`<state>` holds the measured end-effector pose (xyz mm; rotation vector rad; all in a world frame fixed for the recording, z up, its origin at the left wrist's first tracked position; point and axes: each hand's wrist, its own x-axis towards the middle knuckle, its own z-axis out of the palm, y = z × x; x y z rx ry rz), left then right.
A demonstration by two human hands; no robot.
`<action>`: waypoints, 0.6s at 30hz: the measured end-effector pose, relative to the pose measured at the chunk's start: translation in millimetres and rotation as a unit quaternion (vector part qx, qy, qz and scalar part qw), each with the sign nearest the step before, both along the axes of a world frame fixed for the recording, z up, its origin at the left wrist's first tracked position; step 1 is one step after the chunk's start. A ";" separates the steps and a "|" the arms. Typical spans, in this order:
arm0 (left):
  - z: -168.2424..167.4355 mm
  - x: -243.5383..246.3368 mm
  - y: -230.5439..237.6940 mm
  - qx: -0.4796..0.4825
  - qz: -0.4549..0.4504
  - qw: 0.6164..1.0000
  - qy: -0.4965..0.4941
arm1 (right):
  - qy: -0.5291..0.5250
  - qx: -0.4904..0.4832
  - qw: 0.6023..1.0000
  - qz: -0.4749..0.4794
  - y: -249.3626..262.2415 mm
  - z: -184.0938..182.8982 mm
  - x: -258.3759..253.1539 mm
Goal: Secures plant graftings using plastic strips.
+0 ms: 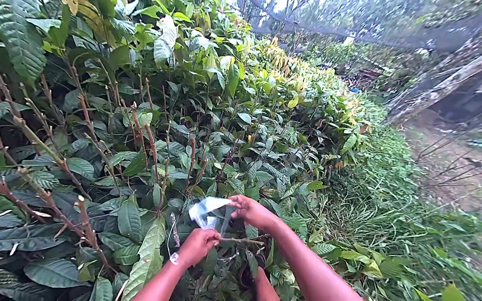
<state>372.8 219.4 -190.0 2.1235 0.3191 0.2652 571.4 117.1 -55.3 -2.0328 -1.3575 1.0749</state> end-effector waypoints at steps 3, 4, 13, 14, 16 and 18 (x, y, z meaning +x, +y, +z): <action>4.2 -3.4 6.1 -0.036 0.033 0.999 0.015 | -0.259 -0.069 0.963 0.043 -4.6 -28.1 2.1; 5.5 -3.1 8.2 -0.047 0.049 0.998 0.017 | -0.310 -0.097 0.945 0.046 -6.2 -32.5 -4.1; 8.3 3.6 2.8 -0.100 0.150 0.984 -0.006 | -0.375 -0.231 0.897 -0.028 -1.6 -10.9 -51.0; 8.3 3.6 1.5 -0.096 0.152 0.984 -0.006 | -0.379 -0.232 0.895 -0.038 1.3 -9.8 -52.6; 6.8 2.7 0.2 -0.096 0.155 0.983 -0.008 | -0.375 -0.234 0.895 -0.057 7.2 -11.3 -54.0; 5.4 1.9 2.9 -0.114 0.167 0.979 -0.015 | -0.354 -0.242 0.901 -0.067 11.5 -17.4 -51.6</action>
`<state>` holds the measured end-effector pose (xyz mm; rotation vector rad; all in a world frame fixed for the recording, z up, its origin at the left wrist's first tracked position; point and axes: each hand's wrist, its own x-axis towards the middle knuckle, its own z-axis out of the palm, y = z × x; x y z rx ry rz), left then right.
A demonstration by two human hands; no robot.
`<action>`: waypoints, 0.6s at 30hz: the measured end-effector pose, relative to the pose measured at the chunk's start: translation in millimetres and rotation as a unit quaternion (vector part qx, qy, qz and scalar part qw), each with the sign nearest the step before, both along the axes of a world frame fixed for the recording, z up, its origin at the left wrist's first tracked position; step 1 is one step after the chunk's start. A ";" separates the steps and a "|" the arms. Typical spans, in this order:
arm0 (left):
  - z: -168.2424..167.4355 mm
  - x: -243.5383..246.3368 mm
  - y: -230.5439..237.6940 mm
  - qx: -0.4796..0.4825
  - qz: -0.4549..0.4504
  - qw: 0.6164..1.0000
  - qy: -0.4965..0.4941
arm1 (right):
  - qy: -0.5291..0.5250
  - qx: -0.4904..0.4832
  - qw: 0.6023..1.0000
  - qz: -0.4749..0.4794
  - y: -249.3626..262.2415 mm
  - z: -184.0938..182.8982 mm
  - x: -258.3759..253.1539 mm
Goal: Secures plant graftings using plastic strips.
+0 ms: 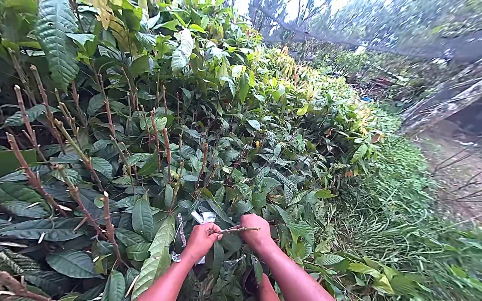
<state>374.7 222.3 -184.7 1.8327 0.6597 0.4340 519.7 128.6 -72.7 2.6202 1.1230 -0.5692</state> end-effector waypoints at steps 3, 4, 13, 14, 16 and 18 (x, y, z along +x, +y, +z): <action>6.2 -1.8 6.8 -0.072 0.042 0.996 -0.013 | 0.086 0.023 0.996 0.014 -6.6 -20.5 6.2; 8.0 -1.3 7.9 -0.100 0.065 0.993 -0.022 | 0.113 0.037 0.992 0.030 -13.7 -24.6 0.3; 12.7 2.3 -19.8 0.088 -0.065 0.992 0.060 | 0.306 0.215 0.910 0.182 -36.6 15.2 -68.5; 11.7 -3.6 -22.9 0.137 -0.112 0.982 0.064 | 0.369 0.249 0.885 0.140 -29.8 25.8 -41.9; -3.8 -10.0 -20.7 0.217 -0.162 0.962 0.045 | 0.333 0.251 0.903 0.098 -25.6 34.6 10.7; -10.7 -14.0 -13.5 0.215 -0.115 0.970 -0.011 | 0.120 0.154 0.973 0.121 -31.4 23.5 28.2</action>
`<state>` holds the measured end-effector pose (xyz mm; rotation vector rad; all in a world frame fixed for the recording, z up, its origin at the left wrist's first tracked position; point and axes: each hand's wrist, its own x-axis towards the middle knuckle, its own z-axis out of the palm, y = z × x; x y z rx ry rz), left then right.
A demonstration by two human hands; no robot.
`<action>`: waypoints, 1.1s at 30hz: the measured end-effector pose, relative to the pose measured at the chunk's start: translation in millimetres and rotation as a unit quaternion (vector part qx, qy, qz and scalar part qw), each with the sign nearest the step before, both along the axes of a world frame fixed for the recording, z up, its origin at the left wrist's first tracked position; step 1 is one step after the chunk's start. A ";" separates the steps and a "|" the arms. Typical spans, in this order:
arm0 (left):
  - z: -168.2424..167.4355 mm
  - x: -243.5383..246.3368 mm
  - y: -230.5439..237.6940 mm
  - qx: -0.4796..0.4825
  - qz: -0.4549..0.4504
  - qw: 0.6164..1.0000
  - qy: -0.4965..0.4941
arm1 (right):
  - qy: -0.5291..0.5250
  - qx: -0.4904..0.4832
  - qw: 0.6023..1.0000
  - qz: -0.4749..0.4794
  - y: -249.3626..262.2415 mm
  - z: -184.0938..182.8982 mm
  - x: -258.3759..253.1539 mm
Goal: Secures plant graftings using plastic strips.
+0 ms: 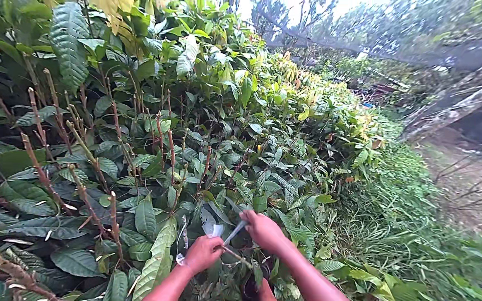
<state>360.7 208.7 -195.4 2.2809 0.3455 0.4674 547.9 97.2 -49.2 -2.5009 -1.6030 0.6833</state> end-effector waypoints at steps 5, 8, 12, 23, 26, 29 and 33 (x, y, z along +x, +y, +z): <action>11.5 11.5 7.1 -0.133 0.119 0.982 -0.054 | -0.030 -0.058 0.992 0.112 -32.3 -2.8 -83.3; 25.2 13.8 -9.2 -0.053 0.059 0.996 0.045 | 0.172 0.075 0.980 0.072 -14.9 12.5 -62.9; 16.1 12.3 4.6 -0.074 0.093 0.992 -0.042 | -0.035 -0.037 0.998 0.020 -15.1 3.5 -17.7; 17.3 12.1 7.2 -0.047 0.130 0.989 -0.055 | 0.041 -0.086 0.993 0.074 -18.9 -36.3 -7.3; 24.3 15.6 12.2 -0.098 0.184 0.977 -0.045 | 0.044 -0.081 0.995 0.033 -39.3 -40.9 -39.0; 35.8 25.9 4.7 -0.099 0.164 0.981 0.035 | -0.004 -0.024 0.995 0.095 -38.9 -6.1 -99.6; 38.1 17.7 -15.0 -0.032 0.034 0.995 0.092 | 0.204 0.061 0.974 0.079 1.3 14.5 -37.5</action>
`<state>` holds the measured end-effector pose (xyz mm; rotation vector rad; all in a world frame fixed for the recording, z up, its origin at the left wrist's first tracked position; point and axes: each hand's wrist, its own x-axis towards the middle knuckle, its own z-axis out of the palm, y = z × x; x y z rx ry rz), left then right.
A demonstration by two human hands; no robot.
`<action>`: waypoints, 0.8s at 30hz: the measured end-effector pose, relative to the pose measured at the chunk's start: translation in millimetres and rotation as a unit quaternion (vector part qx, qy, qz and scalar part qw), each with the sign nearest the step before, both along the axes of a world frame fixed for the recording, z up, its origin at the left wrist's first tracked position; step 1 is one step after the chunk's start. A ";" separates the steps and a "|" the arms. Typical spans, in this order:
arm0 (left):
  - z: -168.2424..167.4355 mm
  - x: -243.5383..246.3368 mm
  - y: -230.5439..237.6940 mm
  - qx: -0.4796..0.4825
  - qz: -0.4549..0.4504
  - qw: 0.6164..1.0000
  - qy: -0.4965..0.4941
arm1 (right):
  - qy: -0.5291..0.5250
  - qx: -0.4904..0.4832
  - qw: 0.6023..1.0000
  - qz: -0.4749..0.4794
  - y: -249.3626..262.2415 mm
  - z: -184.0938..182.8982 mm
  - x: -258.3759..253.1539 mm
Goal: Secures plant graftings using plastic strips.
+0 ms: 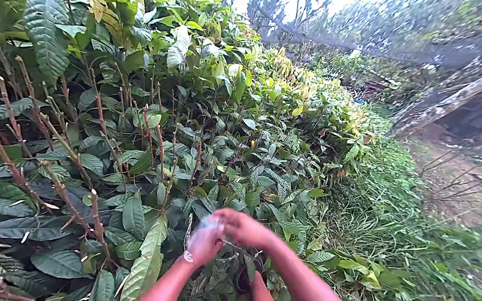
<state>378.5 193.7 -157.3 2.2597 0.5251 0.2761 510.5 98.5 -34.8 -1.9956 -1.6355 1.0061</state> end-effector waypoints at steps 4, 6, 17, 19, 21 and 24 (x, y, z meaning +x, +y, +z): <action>-11.7 -8.0 16.3 0.009 0.060 0.993 -0.101 | -0.190 -0.098 0.975 -0.058 4.3 -35.1 28.4; -7.1 -6.8 21.3 -0.012 0.107 0.988 -0.112 | -0.188 -0.081 0.976 -0.068 -14.8 -38.9 1.1; 15.5 0.8 10.4 0.052 0.005 0.999 0.010 | -0.195 -0.061 0.974 -0.102 -33.8 16.3 36.4; 22.2 -0.4 18.6 0.047 0.011 0.999 -0.009 | -0.199 -0.069 0.975 -0.071 -42.0 15.9 -0.5; 27.9 0.8 11.7 0.060 -0.015 0.998 0.008 | -0.044 0.034 0.996 -0.075 -43.8 27.5 -14.9; 28.5 5.1 3.3 0.090 -0.046 0.995 0.022 | -0.091 0.007 0.992 -0.087 -32.0 35.0 37.3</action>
